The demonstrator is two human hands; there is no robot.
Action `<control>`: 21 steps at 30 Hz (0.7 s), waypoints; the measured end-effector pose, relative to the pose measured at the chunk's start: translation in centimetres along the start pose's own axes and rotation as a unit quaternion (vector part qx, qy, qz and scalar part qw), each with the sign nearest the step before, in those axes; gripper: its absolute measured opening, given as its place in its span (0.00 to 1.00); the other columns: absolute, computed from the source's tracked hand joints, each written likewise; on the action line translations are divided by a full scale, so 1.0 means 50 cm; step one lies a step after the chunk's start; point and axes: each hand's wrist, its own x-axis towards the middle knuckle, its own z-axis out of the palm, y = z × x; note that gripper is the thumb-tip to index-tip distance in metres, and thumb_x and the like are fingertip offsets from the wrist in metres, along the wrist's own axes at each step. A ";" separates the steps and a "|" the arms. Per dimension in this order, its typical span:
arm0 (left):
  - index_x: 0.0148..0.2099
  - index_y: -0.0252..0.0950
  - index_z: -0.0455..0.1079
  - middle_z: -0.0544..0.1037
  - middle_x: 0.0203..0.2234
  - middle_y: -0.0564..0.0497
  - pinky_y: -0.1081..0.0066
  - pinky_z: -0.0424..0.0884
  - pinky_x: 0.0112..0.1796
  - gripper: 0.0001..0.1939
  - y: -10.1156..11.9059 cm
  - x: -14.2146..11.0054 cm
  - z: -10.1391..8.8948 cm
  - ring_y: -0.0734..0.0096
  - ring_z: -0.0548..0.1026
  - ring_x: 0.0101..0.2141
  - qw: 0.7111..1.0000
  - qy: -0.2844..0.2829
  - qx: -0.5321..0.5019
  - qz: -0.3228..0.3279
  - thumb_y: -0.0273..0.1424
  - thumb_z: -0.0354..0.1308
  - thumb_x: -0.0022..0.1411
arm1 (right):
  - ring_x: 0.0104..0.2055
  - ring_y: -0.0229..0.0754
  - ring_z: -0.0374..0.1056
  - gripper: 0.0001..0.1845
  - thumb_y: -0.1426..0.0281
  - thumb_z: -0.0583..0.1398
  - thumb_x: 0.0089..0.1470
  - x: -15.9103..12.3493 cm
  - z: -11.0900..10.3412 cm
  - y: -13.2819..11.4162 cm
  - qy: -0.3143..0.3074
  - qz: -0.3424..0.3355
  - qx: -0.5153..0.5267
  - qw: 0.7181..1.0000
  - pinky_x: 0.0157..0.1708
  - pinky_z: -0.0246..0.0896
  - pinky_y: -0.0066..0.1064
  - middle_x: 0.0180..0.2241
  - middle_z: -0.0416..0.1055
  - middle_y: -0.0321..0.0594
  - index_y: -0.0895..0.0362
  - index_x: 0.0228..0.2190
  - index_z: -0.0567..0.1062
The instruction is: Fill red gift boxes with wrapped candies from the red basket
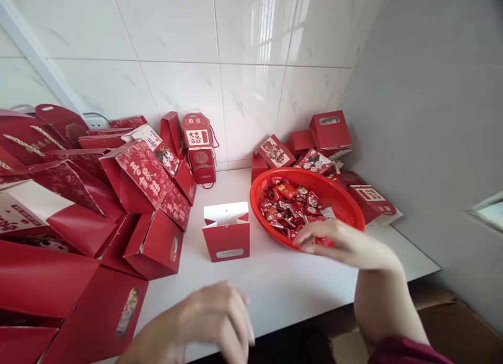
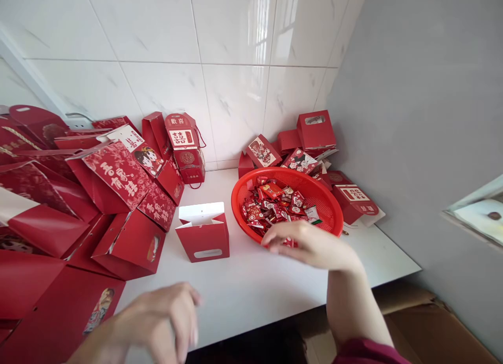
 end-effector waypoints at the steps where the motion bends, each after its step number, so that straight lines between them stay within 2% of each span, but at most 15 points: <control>1: 0.42 0.51 0.74 0.78 0.34 0.50 0.58 0.72 0.48 0.10 -0.016 0.006 -0.009 0.62 0.77 0.38 0.999 0.042 0.016 -0.010 0.33 0.53 0.63 | 0.41 0.41 0.71 0.16 0.59 0.52 0.64 -0.005 -0.027 0.018 0.021 0.056 -0.025 0.998 0.42 0.64 0.31 0.41 0.74 0.43 0.56 0.44 0.73; 3: 0.46 0.48 0.72 0.76 0.42 0.47 0.58 0.70 0.50 0.12 -0.061 0.024 -0.029 0.60 0.74 0.47 0.984 0.155 0.088 -0.022 0.28 0.53 0.63 | 0.43 0.43 0.70 0.18 0.57 0.50 0.64 -0.010 -0.080 0.064 0.050 0.151 -0.079 0.984 0.43 0.64 0.32 0.43 0.74 0.41 0.53 0.45 0.73; 4: 0.47 0.46 0.71 0.74 0.46 0.47 0.57 0.68 0.52 0.13 -0.088 0.035 -0.039 0.59 0.71 0.51 0.965 0.223 0.136 -0.023 0.27 0.54 0.62 | 0.44 0.44 0.70 0.18 0.57 0.49 0.64 -0.008 -0.106 0.092 0.053 0.188 -0.106 0.975 0.44 0.63 0.33 0.44 0.74 0.41 0.53 0.44 0.73; 6: 0.47 0.43 0.71 0.71 0.48 0.46 0.55 0.65 0.55 0.13 -0.147 0.056 -0.060 0.56 0.69 0.53 0.921 0.319 0.225 -0.008 0.27 0.57 0.60 | 0.46 0.46 0.69 0.18 0.58 0.48 0.63 0.008 -0.153 0.155 0.031 0.247 -0.156 0.956 0.46 0.63 0.34 0.46 0.73 0.40 0.52 0.44 0.73; 7: 0.48 0.42 0.71 0.70 0.49 0.46 0.55 0.65 0.55 0.13 -0.177 0.064 -0.068 0.56 0.69 0.53 0.902 0.350 0.252 -0.002 0.28 0.57 0.60 | 0.48 0.46 0.69 0.17 0.60 0.49 0.62 0.021 -0.174 0.188 0.021 0.268 -0.182 0.946 0.47 0.63 0.34 0.47 0.73 0.41 0.52 0.44 0.72; 9: 0.50 0.40 0.70 0.69 0.51 0.45 0.54 0.62 0.56 0.15 -0.232 0.071 -0.075 0.55 0.68 0.54 0.883 0.389 0.264 0.001 0.30 0.58 0.60 | 0.50 0.48 0.68 0.15 0.65 0.51 0.60 0.057 -0.207 0.253 -0.013 0.310 -0.237 0.920 0.49 0.61 0.34 0.49 0.72 0.42 0.54 0.45 0.72; 12: 0.62 0.39 0.60 0.63 0.59 0.41 0.51 0.58 0.59 0.27 -0.299 0.058 -0.059 0.51 0.61 0.60 0.891 0.416 0.180 -0.007 0.37 0.56 0.62 | 0.50 0.53 0.68 0.19 0.68 0.58 0.53 0.122 -0.226 0.334 -0.031 0.347 -0.269 0.898 0.51 0.61 0.38 0.49 0.72 0.48 0.57 0.48 0.71; 14: 0.67 0.38 0.51 0.58 0.62 0.39 0.51 0.58 0.60 0.34 -0.334 0.042 -0.036 0.49 0.58 0.62 0.905 0.418 0.074 -0.010 0.42 0.54 0.63 | 0.51 0.58 0.67 0.28 0.67 0.63 0.48 0.163 -0.218 0.372 -0.040 0.364 -0.279 0.888 0.50 0.62 0.41 0.51 0.70 0.54 0.60 0.52 0.68; 16: 0.68 0.39 0.47 0.60 0.61 0.39 0.53 0.62 0.57 0.36 -0.363 0.027 -0.014 0.50 0.59 0.62 0.910 0.414 -0.016 -0.035 0.44 0.53 0.63 | 0.54 0.60 0.65 0.39 0.66 0.67 0.43 0.195 -0.200 0.399 -0.055 0.366 -0.284 0.884 0.51 0.61 0.42 0.54 0.66 0.59 0.64 0.56 0.64; 19: 0.60 0.38 0.59 0.69 0.52 0.39 0.53 0.69 0.51 0.29 -0.401 0.010 0.004 0.49 0.69 0.54 0.928 0.363 -0.038 -0.070 0.44 0.57 0.61 | 0.57 0.61 0.61 0.49 0.65 0.72 0.34 0.227 -0.171 0.421 -0.092 0.350 -0.273 0.891 0.55 0.58 0.40 0.58 0.62 0.59 0.65 0.57 0.64; 21: 0.51 0.36 0.65 0.73 0.45 0.42 0.53 0.71 0.48 0.22 -0.420 0.004 0.006 0.52 0.73 0.48 0.938 0.338 -0.011 -0.080 0.42 0.59 0.59 | 0.55 0.59 0.64 0.47 0.63 0.73 0.30 0.237 -0.159 0.426 -0.125 0.346 -0.251 0.895 0.54 0.59 0.38 0.54 0.67 0.54 0.63 0.53 0.69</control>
